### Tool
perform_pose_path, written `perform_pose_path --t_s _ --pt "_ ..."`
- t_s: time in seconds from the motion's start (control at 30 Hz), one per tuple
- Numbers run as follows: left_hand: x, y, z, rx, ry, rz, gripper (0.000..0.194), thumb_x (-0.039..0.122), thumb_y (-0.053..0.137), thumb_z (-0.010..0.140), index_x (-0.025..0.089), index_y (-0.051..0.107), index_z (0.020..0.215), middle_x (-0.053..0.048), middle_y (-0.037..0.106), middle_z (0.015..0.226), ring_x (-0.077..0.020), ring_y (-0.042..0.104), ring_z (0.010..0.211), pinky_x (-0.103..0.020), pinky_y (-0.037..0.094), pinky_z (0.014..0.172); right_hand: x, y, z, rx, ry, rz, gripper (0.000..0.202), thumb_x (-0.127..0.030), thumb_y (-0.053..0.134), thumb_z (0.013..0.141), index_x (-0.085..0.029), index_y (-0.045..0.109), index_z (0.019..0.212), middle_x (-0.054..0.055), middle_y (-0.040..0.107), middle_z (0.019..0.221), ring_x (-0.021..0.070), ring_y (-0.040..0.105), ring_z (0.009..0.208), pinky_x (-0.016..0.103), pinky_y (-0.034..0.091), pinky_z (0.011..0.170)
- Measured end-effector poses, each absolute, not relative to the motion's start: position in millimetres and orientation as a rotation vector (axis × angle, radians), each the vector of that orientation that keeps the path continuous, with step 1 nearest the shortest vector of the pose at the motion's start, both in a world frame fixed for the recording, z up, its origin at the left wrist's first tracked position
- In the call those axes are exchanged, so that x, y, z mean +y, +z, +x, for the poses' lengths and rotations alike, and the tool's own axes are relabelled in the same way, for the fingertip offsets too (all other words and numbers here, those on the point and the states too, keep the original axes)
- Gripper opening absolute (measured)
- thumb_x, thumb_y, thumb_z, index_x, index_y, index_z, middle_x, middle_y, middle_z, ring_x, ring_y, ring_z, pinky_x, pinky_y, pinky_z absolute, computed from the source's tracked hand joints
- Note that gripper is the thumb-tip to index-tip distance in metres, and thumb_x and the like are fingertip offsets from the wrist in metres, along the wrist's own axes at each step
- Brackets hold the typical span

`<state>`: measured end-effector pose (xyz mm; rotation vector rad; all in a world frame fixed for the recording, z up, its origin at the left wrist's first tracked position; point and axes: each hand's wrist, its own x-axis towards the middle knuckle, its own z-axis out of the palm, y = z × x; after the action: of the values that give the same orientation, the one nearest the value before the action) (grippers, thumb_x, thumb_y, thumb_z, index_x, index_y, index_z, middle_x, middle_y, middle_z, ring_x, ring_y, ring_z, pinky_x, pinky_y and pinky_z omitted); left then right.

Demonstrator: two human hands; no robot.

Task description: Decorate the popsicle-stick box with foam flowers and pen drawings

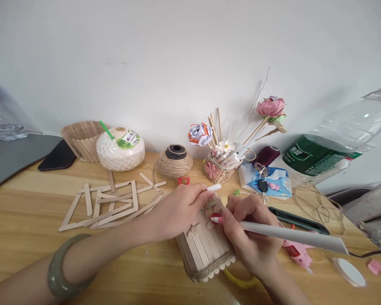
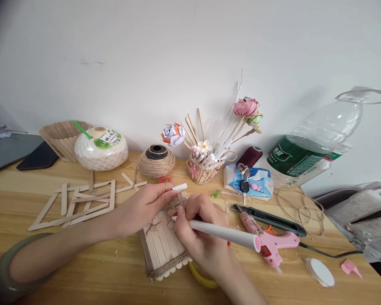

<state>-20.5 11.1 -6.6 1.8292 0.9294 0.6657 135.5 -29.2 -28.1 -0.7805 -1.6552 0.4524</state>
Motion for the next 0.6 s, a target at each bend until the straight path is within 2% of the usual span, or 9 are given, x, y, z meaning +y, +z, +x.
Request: perform_pose_path --t_s 0.6 --pt "12.4 -8.1 -20.7 0.91 0.684 1.833 0.035 0.038 0.036 0.098 0.02 0.044 0.07 0.005 0.047 0.064 -0.0135 0.046 0.062 -0.028 0.032 0.059 -29.6 -26.7 134.9 -1.7 0.391 -0.747 0.03 0.0 0.056 0.082 -0.022 0.039 0.07 -0.009 0.035 0.059 0.007 0.034 0.048 0.022 0.03 0.047"
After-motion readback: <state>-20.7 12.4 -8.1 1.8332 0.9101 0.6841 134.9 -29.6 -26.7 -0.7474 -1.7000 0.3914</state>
